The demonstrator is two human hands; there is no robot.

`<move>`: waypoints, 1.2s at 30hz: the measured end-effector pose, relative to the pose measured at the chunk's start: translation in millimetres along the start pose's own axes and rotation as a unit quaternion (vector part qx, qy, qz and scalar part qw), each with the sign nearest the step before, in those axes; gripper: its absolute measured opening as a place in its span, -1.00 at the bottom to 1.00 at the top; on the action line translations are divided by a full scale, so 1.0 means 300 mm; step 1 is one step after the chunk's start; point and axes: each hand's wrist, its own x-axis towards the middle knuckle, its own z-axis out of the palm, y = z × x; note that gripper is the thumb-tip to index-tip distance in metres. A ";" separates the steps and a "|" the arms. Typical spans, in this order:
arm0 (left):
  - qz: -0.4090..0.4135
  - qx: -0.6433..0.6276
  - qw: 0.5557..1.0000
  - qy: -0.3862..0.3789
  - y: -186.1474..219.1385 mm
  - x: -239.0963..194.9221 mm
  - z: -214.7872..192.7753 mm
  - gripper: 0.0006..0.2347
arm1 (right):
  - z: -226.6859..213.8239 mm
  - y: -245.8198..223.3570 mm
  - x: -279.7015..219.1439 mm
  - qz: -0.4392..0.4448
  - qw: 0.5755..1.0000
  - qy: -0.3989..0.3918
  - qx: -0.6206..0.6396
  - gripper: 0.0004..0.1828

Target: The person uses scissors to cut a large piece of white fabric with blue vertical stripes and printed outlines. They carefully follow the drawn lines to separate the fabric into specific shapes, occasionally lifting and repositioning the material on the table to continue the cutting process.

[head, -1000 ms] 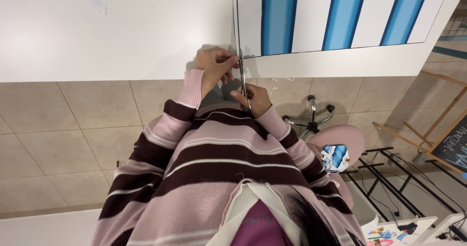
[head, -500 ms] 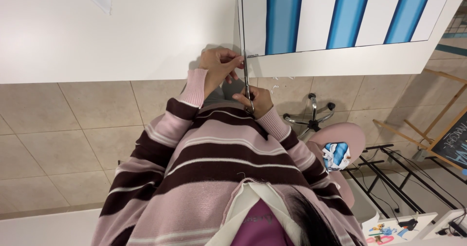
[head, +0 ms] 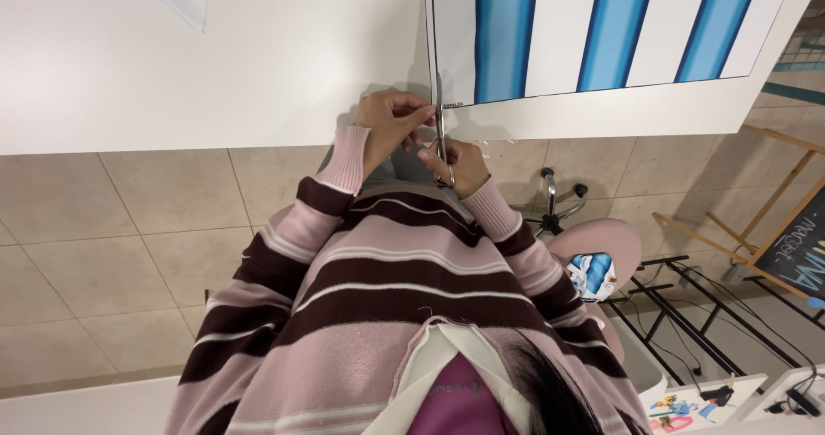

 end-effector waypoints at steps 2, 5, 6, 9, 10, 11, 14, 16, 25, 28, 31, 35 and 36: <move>0.006 -0.002 1.000 0.001 0.002 -0.001 -0.003 -0.79 | -0.001 0.008 0.006 -0.008 1.000 -0.002 -0.012 -0.56; -0.007 -0.013 1.000 -0.003 0.003 -0.001 -0.005 -0.80 | -0.001 0.014 0.012 -0.001 1.000 0.002 -0.018 -0.54; -0.005 -0.010 1.000 -0.005 0.001 -0.002 -0.005 -0.80 | 0.000 0.019 0.009 0.000 1.000 0.005 -0.027 -0.54; 0.004 -0.012 1.000 -0.006 -0.008 -0.002 -0.004 -0.80 | 0.003 0.022 -0.002 0.003 0.999 0.011 -0.049 -0.52; 0.011 -0.014 1.000 -0.005 -0.008 0.002 -0.006 -0.81 | 0.004 0.020 -0.003 0.003 0.998 0.014 -0.061 -0.52; 0.012 -0.014 1.000 -0.005 -0.007 0.004 -0.007 -0.81 | 0.007 0.016 -0.002 0.002 0.998 0.015 -0.061 -0.52; 0.008 -0.003 1.000 -0.007 -0.008 0.005 -0.005 -0.81 | 0.013 0.008 -0.007 0.030 0.998 0.019 -0.047 -0.52; 0.008 0.001 1.000 -0.008 -0.006 0.005 -0.008 -0.81 | 0.014 0.005 -0.006 0.036 0.999 0.019 -0.025 -0.52; 0.023 0.061 0.998 0.016 -0.001 0.006 -0.015 -0.83 | -0.010 -0.067 0.045 0.037 0.999 0.015 -0.024 -0.46; 0.016 0.063 0.998 0.019 -0.007 0.007 -0.020 -0.83 | -0.013 -0.103 0.059 0.050 0.999 0.011 -0.007 -0.47; 0.017 0.069 0.997 0.018 -0.006 0.006 -0.025 -0.84 | -0.016 -0.117 0.074 0.046 0.999 0.013 -0.013 -0.46; 0.019 0.087 0.996 0.015 0.007 0.001 -0.029 -0.84 | -0.022 -0.088 0.097 0.014 0.999 0.020 -0.046 -0.45; 0.019 0.080 0.996 0.014 0.009 0.002 -0.031 -0.84 | -0.022 -0.091 0.099 0.014 0.998 0.022 -0.051 -0.44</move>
